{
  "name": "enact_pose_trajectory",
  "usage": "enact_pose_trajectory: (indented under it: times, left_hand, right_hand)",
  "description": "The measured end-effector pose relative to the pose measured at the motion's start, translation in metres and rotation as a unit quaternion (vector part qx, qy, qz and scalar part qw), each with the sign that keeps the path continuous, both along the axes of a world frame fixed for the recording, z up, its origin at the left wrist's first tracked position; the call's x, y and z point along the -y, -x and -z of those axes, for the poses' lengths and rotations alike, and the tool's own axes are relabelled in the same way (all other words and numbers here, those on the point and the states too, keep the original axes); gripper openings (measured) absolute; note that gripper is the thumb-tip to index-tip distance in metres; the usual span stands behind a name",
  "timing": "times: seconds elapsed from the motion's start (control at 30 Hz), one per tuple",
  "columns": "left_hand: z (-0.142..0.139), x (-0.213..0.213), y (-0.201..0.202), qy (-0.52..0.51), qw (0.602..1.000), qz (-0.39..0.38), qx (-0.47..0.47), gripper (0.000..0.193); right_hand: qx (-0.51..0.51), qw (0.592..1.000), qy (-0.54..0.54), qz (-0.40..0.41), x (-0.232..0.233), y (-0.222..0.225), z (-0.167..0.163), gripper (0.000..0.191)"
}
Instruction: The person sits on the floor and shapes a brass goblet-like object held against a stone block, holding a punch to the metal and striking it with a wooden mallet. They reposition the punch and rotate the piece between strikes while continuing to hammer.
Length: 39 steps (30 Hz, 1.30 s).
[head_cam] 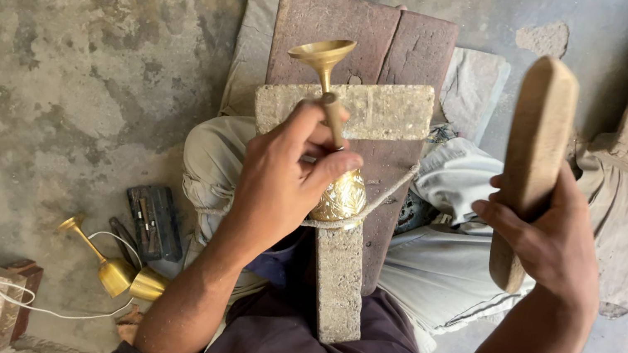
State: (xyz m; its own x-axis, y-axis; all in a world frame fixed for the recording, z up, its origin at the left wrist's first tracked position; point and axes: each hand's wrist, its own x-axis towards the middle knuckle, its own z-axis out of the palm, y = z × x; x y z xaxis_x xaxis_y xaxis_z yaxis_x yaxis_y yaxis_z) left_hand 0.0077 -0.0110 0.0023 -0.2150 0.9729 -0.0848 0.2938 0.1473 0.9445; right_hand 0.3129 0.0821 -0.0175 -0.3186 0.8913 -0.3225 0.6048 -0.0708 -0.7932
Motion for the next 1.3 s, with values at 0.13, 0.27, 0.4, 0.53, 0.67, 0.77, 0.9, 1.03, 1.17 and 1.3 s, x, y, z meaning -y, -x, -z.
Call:
enact_pose_trajectory:
  times: [0.13, 0.27, 0.4, 0.53, 0.67, 0.77, 0.9, 1.03, 1.17, 1.3]
  left_hand:
    - [0.000, -0.018, 0.001, 0.032, 0.997, 0.062, -0.037, 0.034]
    - [-0.002, -0.030, 0.002, 0.053, 0.991, 0.097, -0.073, 0.037]
    - [-0.006, -0.037, 0.003, 0.060, 0.984, 0.128, -0.108, 0.039]
    - [-0.012, -0.041, 0.002, 0.082, 0.982, 0.140, -0.092, 0.037]
    - [-0.016, -0.041, 0.003, 0.083, 0.981, 0.150, -0.088, 0.036]
    - [-0.017, -0.042, 0.003, 0.068, 0.982, 0.150, -0.087, 0.036]
    - [-0.015, -0.045, 0.002, 0.110, 0.974, 0.182, -0.076, 0.035]
    - [-0.012, -0.044, 0.005, 0.131, 0.973, 0.179, -0.062, 0.034]
    - [-0.009, -0.042, 0.004, 0.070, 0.980, 0.177, -0.062, 0.035]
    - [-0.006, -0.042, 0.004, 0.025, 0.981, 0.177, -0.072, 0.041]
  right_hand:
    - [-0.020, 0.998, -0.032, -0.054, -0.013, -0.009, -0.007, 0.050]
    - [0.074, 0.987, -0.108, -0.095, -0.033, -0.014, -0.031, 0.048]
    - [0.155, 0.956, -0.206, -0.140, -0.062, -0.013, -0.047, 0.054]
    - [0.184, 0.960, -0.159, -0.139, -0.092, 0.006, -0.040, 0.031]
    - [0.301, 0.882, -0.224, -0.286, -0.106, 0.030, -0.053, 0.061]
    - [0.414, 0.803, -0.226, -0.365, -0.106, 0.048, -0.066, 0.057]
    - [0.413, 0.810, -0.215, -0.355, -0.101, 0.061, -0.074, 0.054]
    - [0.297, 0.910, -0.165, -0.237, -0.096, 0.060, -0.073, 0.055]
    - [0.369, 0.846, -0.197, -0.331, -0.091, 0.055, -0.075, 0.056]
    - [0.401, 0.838, -0.184, -0.320, -0.090, 0.056, -0.076, 0.054]
